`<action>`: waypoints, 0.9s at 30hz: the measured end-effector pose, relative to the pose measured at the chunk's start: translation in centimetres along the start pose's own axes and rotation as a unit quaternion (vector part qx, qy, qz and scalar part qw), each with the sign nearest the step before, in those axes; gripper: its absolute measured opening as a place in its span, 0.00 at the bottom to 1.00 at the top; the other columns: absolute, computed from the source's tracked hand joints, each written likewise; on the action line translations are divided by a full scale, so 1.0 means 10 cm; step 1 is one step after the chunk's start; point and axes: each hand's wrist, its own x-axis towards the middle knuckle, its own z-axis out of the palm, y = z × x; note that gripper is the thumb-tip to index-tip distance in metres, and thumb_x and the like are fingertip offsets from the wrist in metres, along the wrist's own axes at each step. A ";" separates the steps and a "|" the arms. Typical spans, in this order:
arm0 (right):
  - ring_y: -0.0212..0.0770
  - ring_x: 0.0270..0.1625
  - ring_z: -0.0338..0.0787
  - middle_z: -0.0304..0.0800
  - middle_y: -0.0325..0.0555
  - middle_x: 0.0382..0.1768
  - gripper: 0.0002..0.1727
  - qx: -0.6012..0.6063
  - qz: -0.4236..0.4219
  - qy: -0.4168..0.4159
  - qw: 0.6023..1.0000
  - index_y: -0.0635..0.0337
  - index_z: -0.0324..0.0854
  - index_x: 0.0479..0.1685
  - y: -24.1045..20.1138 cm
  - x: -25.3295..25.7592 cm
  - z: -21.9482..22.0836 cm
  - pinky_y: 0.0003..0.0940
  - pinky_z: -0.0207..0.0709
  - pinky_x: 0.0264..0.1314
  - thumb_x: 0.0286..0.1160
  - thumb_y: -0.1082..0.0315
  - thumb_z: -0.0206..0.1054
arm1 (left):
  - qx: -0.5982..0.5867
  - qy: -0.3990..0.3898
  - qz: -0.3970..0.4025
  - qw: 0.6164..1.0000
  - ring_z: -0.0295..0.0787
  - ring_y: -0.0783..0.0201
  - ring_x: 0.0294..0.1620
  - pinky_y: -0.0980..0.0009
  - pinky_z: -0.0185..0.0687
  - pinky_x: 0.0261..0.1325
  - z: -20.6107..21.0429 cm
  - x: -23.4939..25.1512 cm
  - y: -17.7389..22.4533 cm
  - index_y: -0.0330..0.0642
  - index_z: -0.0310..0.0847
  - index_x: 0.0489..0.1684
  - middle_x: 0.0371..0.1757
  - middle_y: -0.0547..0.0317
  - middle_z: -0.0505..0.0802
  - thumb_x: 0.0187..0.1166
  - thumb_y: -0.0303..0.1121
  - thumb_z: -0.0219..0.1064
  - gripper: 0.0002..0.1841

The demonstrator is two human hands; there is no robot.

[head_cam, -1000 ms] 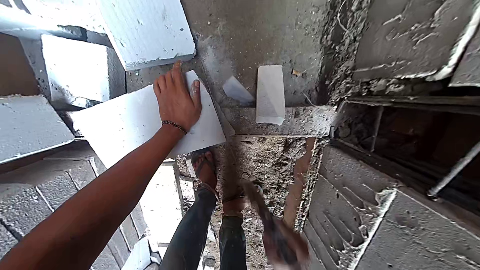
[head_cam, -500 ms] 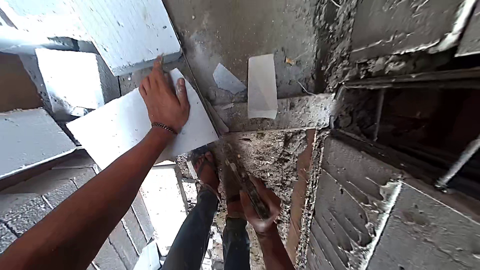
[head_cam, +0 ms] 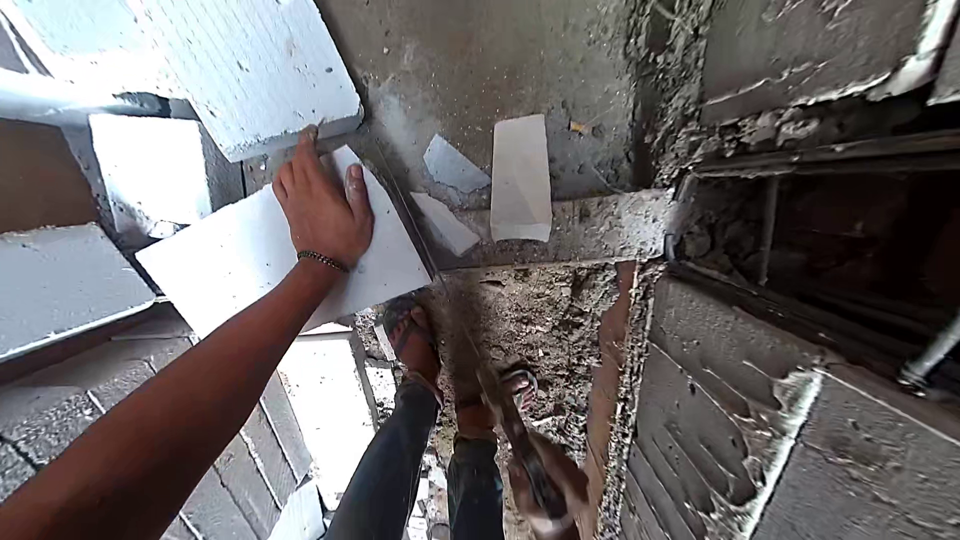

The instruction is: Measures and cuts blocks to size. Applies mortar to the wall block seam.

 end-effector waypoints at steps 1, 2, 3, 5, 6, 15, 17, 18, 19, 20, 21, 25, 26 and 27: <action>0.22 0.47 0.94 0.96 0.32 0.46 0.21 0.024 -0.007 0.012 1.000 0.48 0.85 0.66 0.06 0.15 0.18 0.24 0.90 0.52 0.79 0.52 0.70 | -0.002 -0.007 -0.005 1.000 0.77 0.41 0.72 0.48 0.62 0.77 0.00 -0.04 0.01 0.36 0.57 0.88 0.72 0.40 0.84 0.87 0.56 0.45 0.38; 0.24 0.47 0.94 0.97 0.35 0.46 0.20 0.051 -0.019 0.027 0.998 0.53 0.87 0.64 0.11 0.39 0.40 0.25 0.91 0.53 0.77 0.54 0.72 | -0.006 -0.010 -0.007 1.000 0.77 0.41 0.72 0.48 0.62 0.78 0.00 -0.07 0.03 0.36 0.57 0.88 0.72 0.41 0.84 0.87 0.56 0.45 0.38; 0.25 0.49 0.95 0.98 0.38 0.47 0.21 0.077 -0.028 0.045 0.996 0.58 0.88 0.62 0.11 0.64 0.61 0.26 0.91 0.54 0.76 0.56 0.73 | -0.008 -0.007 -0.007 1.000 0.77 0.40 0.72 0.47 0.62 0.78 -0.01 -0.05 0.04 0.35 0.58 0.88 0.72 0.40 0.84 0.87 0.55 0.45 0.37; 0.24 0.51 0.95 0.98 0.37 0.49 0.21 0.103 -0.031 0.080 0.991 0.59 0.89 0.62 -0.05 0.97 0.79 0.26 0.91 0.57 0.78 0.55 0.73 | -0.011 -0.006 -0.008 1.000 0.77 0.39 0.73 0.45 0.61 0.80 -0.02 -0.07 0.03 0.34 0.60 0.87 0.72 0.38 0.84 0.87 0.56 0.45 0.37; 0.23 0.51 0.95 0.98 0.35 0.49 0.21 0.088 -0.041 0.104 0.990 0.58 0.89 0.62 -0.16 1.09 0.79 0.25 0.91 0.57 0.79 0.53 0.72 | -0.010 -0.006 -0.009 1.000 0.77 0.38 0.73 0.43 0.62 0.80 -0.02 -0.05 0.03 0.33 0.62 0.86 0.72 0.37 0.84 0.88 0.56 0.45 0.37; 0.50 0.33 0.93 0.92 0.58 0.32 0.24 -0.331 -0.229 0.082 0.912 0.67 0.91 0.59 -0.02 2.02 -0.02 0.42 0.88 0.38 0.76 0.54 0.74 | -0.019 -0.034 -0.030 0.999 0.78 0.36 0.73 0.41 0.61 0.82 0.04 -0.07 0.01 0.35 0.71 0.78 0.68 0.36 0.86 0.86 0.56 0.42 0.35; 0.55 0.35 0.92 0.92 0.56 0.33 0.23 -0.410 -0.224 0.005 0.884 0.58 0.90 0.65 0.18 2.24 -0.07 0.49 0.85 0.37 0.79 0.52 0.70 | -0.023 -0.047 -0.041 0.998 0.77 0.36 0.76 0.41 0.60 0.84 0.01 -0.04 0.01 0.36 0.71 0.79 0.70 0.36 0.85 0.86 0.56 0.42 0.35; 0.58 0.38 0.92 0.92 0.56 0.36 0.23 -0.445 -0.206 -0.050 0.870 0.54 0.87 0.70 0.23 2.31 -0.10 0.53 0.85 0.40 0.81 0.56 0.68 | -0.026 -0.058 -0.047 0.997 0.76 0.36 0.77 0.42 0.59 0.85 -0.01 -0.03 0.02 0.36 0.71 0.81 0.71 0.36 0.84 0.87 0.56 0.42 0.36; 0.62 0.42 0.92 0.92 0.59 0.39 0.24 -0.469 -0.178 -0.111 0.858 0.52 0.84 0.75 0.23 2.36 -0.11 0.59 0.84 0.46 0.78 0.64 0.66 | -0.029 -0.069 -0.052 0.996 0.75 0.37 0.79 0.42 0.57 0.86 -0.03 0.00 0.03 0.37 0.70 0.81 0.73 0.37 0.84 0.87 0.56 0.42 0.35; 0.66 0.48 0.92 0.92 0.62 0.44 0.29 -0.486 -0.134 -0.168 0.847 0.51 0.81 0.79 0.19 2.37 -0.11 0.64 0.82 0.53 0.75 0.72 0.65 | -0.033 -0.077 -0.054 0.995 0.75 0.37 0.79 0.42 0.57 0.86 -0.05 0.01 0.03 0.37 0.71 0.81 0.74 0.37 0.84 0.87 0.55 0.43 0.35; 0.69 0.57 0.90 0.91 0.66 0.52 0.32 -0.505 -0.075 -0.216 0.832 0.47 0.78 0.82 0.11 2.36 -0.10 0.69 0.79 0.62 0.74 0.75 0.66 | -0.037 -0.083 -0.054 0.994 0.76 0.37 0.78 0.42 0.58 0.86 -0.06 0.01 0.04 0.36 0.73 0.80 0.73 0.38 0.84 0.87 0.55 0.44 0.35; 0.76 0.78 0.74 0.73 0.73 0.78 0.36 -0.526 0.109 -0.269 0.800 0.43 0.78 0.81 -0.52 2.43 0.03 0.74 0.68 0.74 0.65 0.73 0.73 | -0.082 -0.084 -0.054 0.992 0.78 0.36 0.78 0.40 0.57 0.87 -0.12 0.02 0.04 0.35 0.76 0.77 0.73 0.40 0.86 0.87 0.55 0.45 0.34; 0.76 0.75 0.77 0.75 0.73 0.75 0.34 -0.507 0.122 -0.245 0.817 0.47 0.80 0.79 -0.68 2.52 0.11 0.73 0.71 0.70 0.66 0.70 0.75 | -0.102 -0.084 -0.055 0.990 0.78 0.37 0.79 0.40 0.57 0.87 -0.14 0.03 0.02 0.35 0.76 0.78 0.74 0.41 0.86 0.87 0.54 0.46 0.34; 0.76 0.71 0.79 0.78 0.73 0.72 0.30 -0.481 0.131 -0.221 0.838 0.52 0.82 0.76 -0.83 2.61 0.21 0.71 0.74 0.67 0.69 0.67 0.75 | -0.127 -0.095 -0.058 0.986 0.76 0.39 0.80 0.41 0.54 0.89 -0.17 0.04 0.00 0.36 0.74 0.80 0.75 0.43 0.85 0.87 0.54 0.47 0.34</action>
